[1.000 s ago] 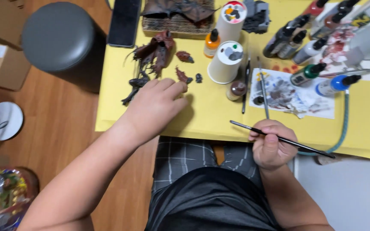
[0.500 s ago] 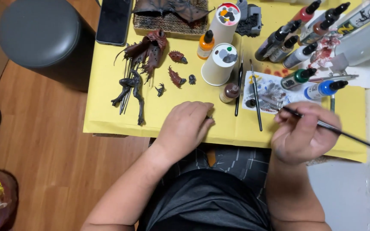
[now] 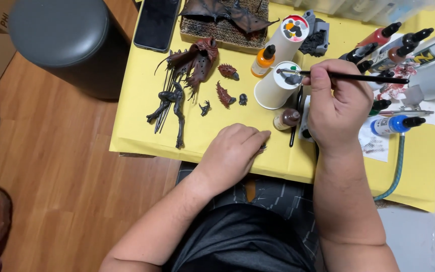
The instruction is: Cleaning a miniature figure with a cloth and then painting it with a fine brush and acrylic paints.
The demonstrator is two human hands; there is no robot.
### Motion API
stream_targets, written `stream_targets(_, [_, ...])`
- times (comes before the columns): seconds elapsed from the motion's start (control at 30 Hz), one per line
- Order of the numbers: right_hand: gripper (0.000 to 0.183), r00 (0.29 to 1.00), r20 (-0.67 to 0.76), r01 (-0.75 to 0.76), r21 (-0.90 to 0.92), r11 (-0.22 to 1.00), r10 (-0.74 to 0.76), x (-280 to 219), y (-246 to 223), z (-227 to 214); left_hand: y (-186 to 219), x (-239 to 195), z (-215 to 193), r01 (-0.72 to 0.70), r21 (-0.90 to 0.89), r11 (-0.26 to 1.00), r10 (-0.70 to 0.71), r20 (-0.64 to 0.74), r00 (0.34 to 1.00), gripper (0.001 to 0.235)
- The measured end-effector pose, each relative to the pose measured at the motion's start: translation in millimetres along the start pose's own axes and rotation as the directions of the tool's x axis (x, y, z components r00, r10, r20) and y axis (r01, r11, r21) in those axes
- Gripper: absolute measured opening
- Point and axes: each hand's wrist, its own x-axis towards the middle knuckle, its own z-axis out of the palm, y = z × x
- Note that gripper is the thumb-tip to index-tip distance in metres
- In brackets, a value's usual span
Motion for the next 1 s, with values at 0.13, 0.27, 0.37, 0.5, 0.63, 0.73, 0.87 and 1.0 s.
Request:
stream_targets(0.13, [0.012,0.999,0.029,0.030,-0.035,0.999,-0.029,1,2,2,-3,-1,1,0.032,-0.066,0.997,-0.033,-0.002,0.999,0.022])
stream_targets(0.27, [0.012,1.000,0.002,0.026,-0.018,1.000,-0.026,0,6,5,-5,-4,1,0.082,-0.102,0.991,-0.081,0.013,0.997,0.021])
stream_targets(0.37, [0.011,0.999,-0.001,0.033,-0.005,0.999,-0.033,-1,9,4,-4,-3,-2,0.126,-0.138,0.982,-0.123,0.031,0.992,0.022])
stream_targets(0.5, [0.012,0.989,-0.147,-0.006,0.143,0.990,0.027,-9,8,0,-5,-4,-4,0.179,-0.276,0.944,-0.206,-0.072,0.976,0.025])
stream_targets(0.63, [0.023,0.957,-0.260,-0.056,0.279,0.959,0.132,-34,0,-18,-5,-1,-13,0.347,-0.379,0.858,-0.367,0.021,0.930,0.033])
stream_targets(0.73, [0.024,0.916,-0.337,-0.076,0.388,0.919,0.218,-68,0,-28,-5,-4,-11,0.480,-0.502,0.720,-0.539,0.032,0.842,0.029])
stream_targets(0.87, [0.017,0.849,-0.393,-0.145,0.470,0.871,0.353,-107,5,-34,-4,-1,-12,0.496,-0.679,0.541,-0.633,0.059,0.772,0.020])
stream_targets(1.0, [0.019,0.862,-0.383,-0.123,0.476,0.870,0.332,-128,13,-30,-4,5,-17,0.510,-0.719,0.472,-0.661,0.094,0.745,0.011])
